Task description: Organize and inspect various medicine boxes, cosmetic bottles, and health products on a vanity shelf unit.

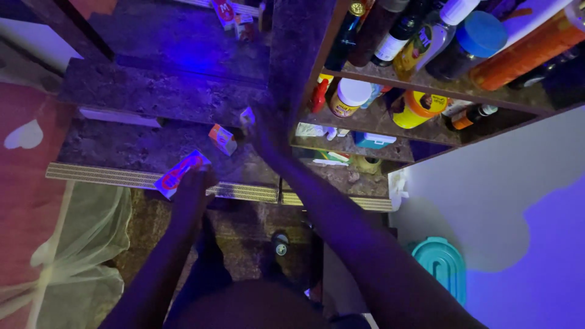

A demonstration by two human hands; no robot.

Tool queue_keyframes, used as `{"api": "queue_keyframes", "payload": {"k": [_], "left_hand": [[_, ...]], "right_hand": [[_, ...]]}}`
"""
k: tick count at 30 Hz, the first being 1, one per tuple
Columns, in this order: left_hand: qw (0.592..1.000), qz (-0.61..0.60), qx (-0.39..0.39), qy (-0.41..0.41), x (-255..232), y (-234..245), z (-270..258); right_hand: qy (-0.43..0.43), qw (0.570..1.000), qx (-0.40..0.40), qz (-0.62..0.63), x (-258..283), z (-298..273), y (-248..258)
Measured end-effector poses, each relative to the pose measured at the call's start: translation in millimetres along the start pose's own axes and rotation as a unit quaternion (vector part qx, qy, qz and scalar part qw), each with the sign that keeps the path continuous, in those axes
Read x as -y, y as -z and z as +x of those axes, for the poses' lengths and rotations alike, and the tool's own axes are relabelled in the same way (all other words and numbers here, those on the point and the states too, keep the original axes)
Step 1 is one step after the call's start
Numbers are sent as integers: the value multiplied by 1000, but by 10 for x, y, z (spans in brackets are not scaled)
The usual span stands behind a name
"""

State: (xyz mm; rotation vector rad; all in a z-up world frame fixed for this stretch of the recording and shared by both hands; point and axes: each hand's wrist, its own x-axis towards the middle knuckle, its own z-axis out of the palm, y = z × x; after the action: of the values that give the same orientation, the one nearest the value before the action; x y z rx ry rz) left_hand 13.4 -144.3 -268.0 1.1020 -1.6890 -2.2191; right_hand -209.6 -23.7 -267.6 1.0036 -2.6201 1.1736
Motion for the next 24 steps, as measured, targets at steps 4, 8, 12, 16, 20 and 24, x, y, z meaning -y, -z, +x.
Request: {"api": "queue_keyframes", "payload": {"k": [4, 8, 12, 16, 20, 24], "left_hand": [[991, -125, 52, 14, 563, 354, 345], [999, -27, 38, 7, 391, 489, 185], [999, -22, 32, 3, 359, 605, 158], [999, 0, 34, 19, 387, 577, 176], [998, 49, 21, 29, 322, 524, 87], [999, -17, 26, 39, 371, 538, 53]], "right_hand": [[93, 993, -68, -28, -520, 246, -401], [78, 982, -99, -137, -581, 348, -516], [102, 972, -126, -168, -537, 400, -486], [85, 983, -108, -122, -599, 398, -451], [57, 994, -83, -44, -646, 394, -489], [41, 997, -62, 20, -680, 412, -520]]}}
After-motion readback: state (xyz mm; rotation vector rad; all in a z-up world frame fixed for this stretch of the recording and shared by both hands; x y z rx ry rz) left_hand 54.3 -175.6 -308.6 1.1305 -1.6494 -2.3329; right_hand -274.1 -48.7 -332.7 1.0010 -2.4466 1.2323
